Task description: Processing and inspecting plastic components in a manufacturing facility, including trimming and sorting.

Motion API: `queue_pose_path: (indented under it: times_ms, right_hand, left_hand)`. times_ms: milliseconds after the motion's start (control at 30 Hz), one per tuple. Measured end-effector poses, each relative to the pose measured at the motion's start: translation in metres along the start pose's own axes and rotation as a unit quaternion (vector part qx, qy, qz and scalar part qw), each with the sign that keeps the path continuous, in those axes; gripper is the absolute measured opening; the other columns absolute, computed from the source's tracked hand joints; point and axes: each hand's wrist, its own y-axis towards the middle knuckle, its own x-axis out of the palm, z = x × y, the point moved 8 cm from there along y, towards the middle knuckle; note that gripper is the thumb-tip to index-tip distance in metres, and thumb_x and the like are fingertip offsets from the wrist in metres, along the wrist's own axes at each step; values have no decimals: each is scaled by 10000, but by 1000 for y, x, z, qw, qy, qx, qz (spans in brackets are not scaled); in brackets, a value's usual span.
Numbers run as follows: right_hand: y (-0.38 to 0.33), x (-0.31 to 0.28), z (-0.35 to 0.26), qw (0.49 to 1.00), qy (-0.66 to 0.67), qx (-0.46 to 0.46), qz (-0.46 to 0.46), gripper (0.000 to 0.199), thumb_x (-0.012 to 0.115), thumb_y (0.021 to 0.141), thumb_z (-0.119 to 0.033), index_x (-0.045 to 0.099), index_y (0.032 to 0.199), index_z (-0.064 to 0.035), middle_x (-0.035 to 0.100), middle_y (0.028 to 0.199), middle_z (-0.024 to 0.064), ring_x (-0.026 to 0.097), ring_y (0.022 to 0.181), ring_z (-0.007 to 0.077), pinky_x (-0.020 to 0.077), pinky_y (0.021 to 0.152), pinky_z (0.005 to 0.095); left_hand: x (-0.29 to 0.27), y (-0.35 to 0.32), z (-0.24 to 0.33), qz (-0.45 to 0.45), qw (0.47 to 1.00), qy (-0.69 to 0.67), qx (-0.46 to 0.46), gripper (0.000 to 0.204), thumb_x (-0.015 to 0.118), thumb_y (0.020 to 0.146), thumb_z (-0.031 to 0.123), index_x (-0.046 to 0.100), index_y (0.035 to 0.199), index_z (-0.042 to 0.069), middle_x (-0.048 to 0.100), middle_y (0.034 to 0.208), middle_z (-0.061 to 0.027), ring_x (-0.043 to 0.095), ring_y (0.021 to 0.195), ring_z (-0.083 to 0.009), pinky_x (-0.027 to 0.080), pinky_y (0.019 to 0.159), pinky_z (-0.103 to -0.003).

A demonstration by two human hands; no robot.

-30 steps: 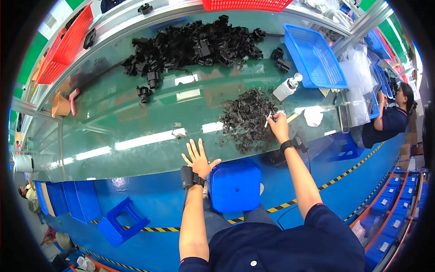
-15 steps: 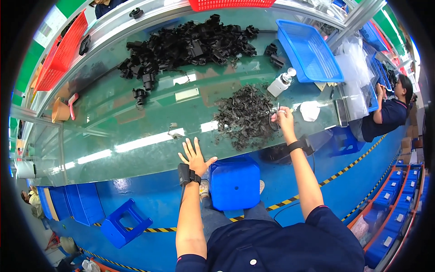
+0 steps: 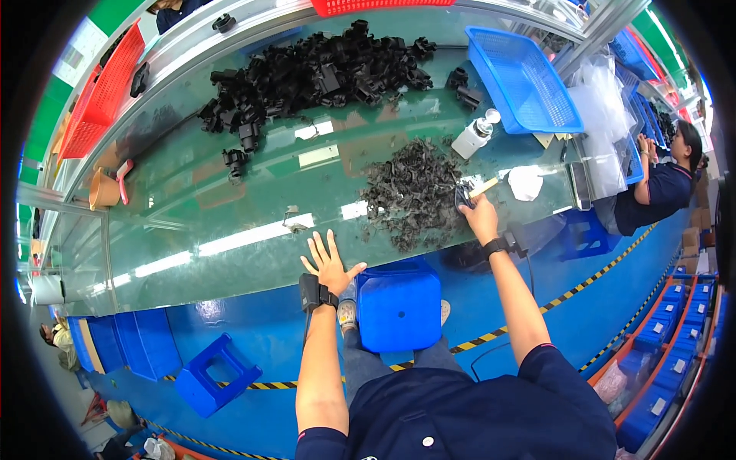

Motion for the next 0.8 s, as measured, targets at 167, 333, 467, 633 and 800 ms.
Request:
queue_pose_path:
  times_ms: [167,333,467,633,800]
  right_hand:
    - [9,-4,5,999,16,27,-36,254,659,691,-229,588,769,2,627,762,175,603,749,331,464,654,393]
    - [10,-38,20,992,112,-14,-56,254,642,693,-224,566,719,17,540,574,126,524,518,199,414,521,331]
    - [16,-72,46,992,122,13,24,257,645,697,-214,535,683,17,532,573,114,500,514,182,403,518,309]
    - [53,-55,89,996,-41,50,60,246,620,722,-240,572,753,-1,617,732,178,597,731,349,456,665,424]
    - [59,-38,91,989,-87,103,61,270,628,715,-220,538,852,-7,608,801,187,586,791,357,457,694,438]
  left_hand:
    - [1,0,-2,-11,1000,1,-7,1126,605,601,676,25,1402,137,-32,1440,-195,-49,1331,-351,7,986,-621]
    - [0,0,-3,-8,1000,-1,-8,1127,612,600,671,28,1403,138,-32,1441,-193,-50,1331,-349,7,986,-619]
    - [0,-1,-3,-5,1000,2,-6,1126,618,601,663,29,1402,136,-33,1441,-192,-54,1331,-348,6,985,-621]
    - [0,1,-2,4,1000,-7,1,1120,613,605,665,32,1402,135,-31,1441,-191,-52,1331,-349,8,980,-628]
    - [1,1,3,-2,1000,-2,5,1120,605,605,673,35,1402,131,-27,1441,-191,-52,1331,-350,6,976,-632]
